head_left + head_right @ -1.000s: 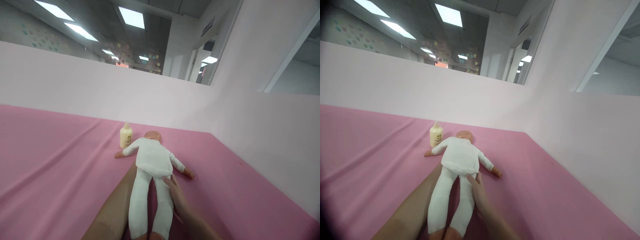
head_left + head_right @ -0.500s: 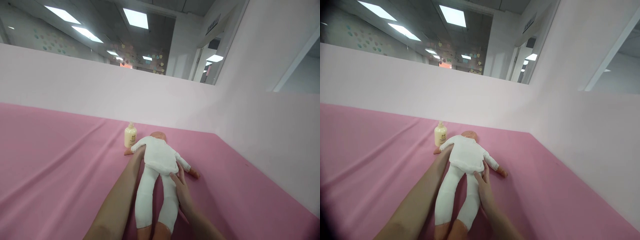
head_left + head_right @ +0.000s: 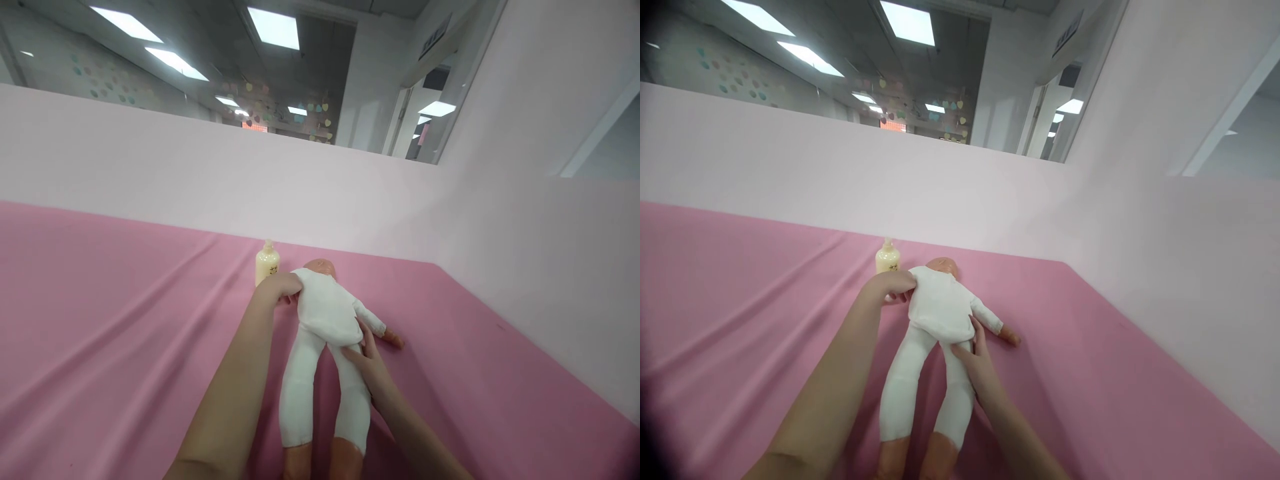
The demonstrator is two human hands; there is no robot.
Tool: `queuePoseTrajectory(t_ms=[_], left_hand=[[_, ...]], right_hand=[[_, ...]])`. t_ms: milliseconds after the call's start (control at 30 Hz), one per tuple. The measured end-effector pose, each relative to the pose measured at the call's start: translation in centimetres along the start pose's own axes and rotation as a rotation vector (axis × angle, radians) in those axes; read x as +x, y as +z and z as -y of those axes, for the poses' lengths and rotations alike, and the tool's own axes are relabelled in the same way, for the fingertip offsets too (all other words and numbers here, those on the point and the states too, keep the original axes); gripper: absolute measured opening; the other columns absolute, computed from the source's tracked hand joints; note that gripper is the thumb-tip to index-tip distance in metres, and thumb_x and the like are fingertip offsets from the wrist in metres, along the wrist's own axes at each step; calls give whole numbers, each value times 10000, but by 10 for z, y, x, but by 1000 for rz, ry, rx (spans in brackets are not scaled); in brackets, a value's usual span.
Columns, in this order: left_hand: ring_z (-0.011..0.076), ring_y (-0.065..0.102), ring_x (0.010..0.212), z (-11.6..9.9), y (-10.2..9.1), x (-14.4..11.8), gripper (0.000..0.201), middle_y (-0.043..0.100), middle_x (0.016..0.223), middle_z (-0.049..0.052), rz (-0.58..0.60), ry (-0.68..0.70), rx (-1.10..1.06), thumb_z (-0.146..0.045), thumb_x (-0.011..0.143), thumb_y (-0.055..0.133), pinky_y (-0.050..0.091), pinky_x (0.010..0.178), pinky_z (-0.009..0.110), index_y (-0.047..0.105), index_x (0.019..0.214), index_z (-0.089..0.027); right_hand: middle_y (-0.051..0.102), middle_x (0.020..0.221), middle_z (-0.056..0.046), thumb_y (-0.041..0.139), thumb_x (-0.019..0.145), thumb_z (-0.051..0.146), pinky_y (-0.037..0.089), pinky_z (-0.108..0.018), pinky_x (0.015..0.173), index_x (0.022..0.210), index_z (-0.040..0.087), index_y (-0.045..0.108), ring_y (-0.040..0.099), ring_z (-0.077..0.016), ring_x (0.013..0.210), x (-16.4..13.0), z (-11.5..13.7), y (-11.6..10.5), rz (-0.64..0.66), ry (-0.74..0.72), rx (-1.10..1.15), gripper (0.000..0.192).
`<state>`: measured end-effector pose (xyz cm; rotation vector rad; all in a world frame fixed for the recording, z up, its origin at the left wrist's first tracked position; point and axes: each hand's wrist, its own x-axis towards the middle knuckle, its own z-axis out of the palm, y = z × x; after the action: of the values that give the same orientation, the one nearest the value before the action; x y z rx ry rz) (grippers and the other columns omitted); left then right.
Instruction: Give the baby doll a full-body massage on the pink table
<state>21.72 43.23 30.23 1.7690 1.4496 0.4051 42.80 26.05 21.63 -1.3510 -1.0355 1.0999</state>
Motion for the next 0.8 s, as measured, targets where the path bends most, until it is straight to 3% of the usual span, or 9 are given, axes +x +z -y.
queuePoseTrajectory(t_ms=[100, 233, 367, 433, 500, 633, 700, 800], left_hand=[[296, 666, 748, -7, -5, -8, 103, 726, 708, 115, 67, -53, 72, -222, 646, 648, 469, 692, 377, 625, 547, -204], [239, 651, 738, -11, -3, -4, 155, 730, 770, 73, 49, 67, 53, -239, 696, 617, 432, 671, 318, 613, 547, -200], [182, 530, 534, -4, 18, 12, 200, 592, 513, 17, 82, 135, 6, -218, 646, 668, 371, 588, 307, 570, 472, -205], [166, 478, 472, 0, 27, 19, 223, 530, 440, 1, 100, 125, -36, -187, 607, 700, 366, 564, 310, 550, 443, -202], [170, 502, 489, 2, 30, 25, 197, 564, 473, 8, 74, 141, -113, -208, 621, 711, 395, 571, 311, 575, 479, -199], [196, 656, 753, 2, 18, 32, 175, 712, 829, 62, -127, 262, -487, -349, 810, 581, 497, 709, 296, 663, 789, -195], [203, 688, 877, 5, 8, 35, 207, 707, 1005, 87, -228, 306, -829, -372, 863, 521, 527, 787, 310, 637, 897, -204], [234, 701, 980, 14, -3, 38, 186, 677, 1108, 111, -279, 306, -1474, -363, 871, 526, 545, 864, 368, 614, 901, -202]], right_hand=[[610, 1348, -142, 700, 743, 359, 577, -432, 871, 1509, 266, 350, 643, -345, 1174, 5, -7, 0, -1, -45, -88, 847], [577, 1373, -140, 680, 696, 254, 510, -477, 1013, 1464, 235, 402, 560, -354, 1271, 10, -18, 0, -22, -121, -233, 817], [326, 1593, -44, 659, 722, 230, 309, -475, 1199, 1366, 312, 540, 244, -295, 1505, 9, -24, -2, -16, -337, -430, 660], [270, 1622, -13, 629, 761, 239, 255, -495, 1221, 1349, 329, 565, 176, -269, 1530, 8, -24, -3, 49, -361, -481, 598], [275, 1626, -10, 606, 791, 241, 255, -498, 1221, 1349, 334, 574, 174, -259, 1533, 6, -24, -4, 94, -345, -486, 567], [289, 1624, 4, 588, 814, 235, 275, -489, 1217, 1345, 338, 583, 188, -253, 1532, 3, -22, -3, 94, -321, -454, 541], [309, 1615, 3, 585, 817, 233, 282, -492, 1213, 1336, 336, 588, 204, -254, 1527, 2, -21, -2, 85, -319, -448, 529], [335, 1601, -2, 586, 824, 252, 335, -483, 1188, 1319, 336, 599, 241, -257, 1513, 2, -21, -1, 66, -315, -438, 502]])
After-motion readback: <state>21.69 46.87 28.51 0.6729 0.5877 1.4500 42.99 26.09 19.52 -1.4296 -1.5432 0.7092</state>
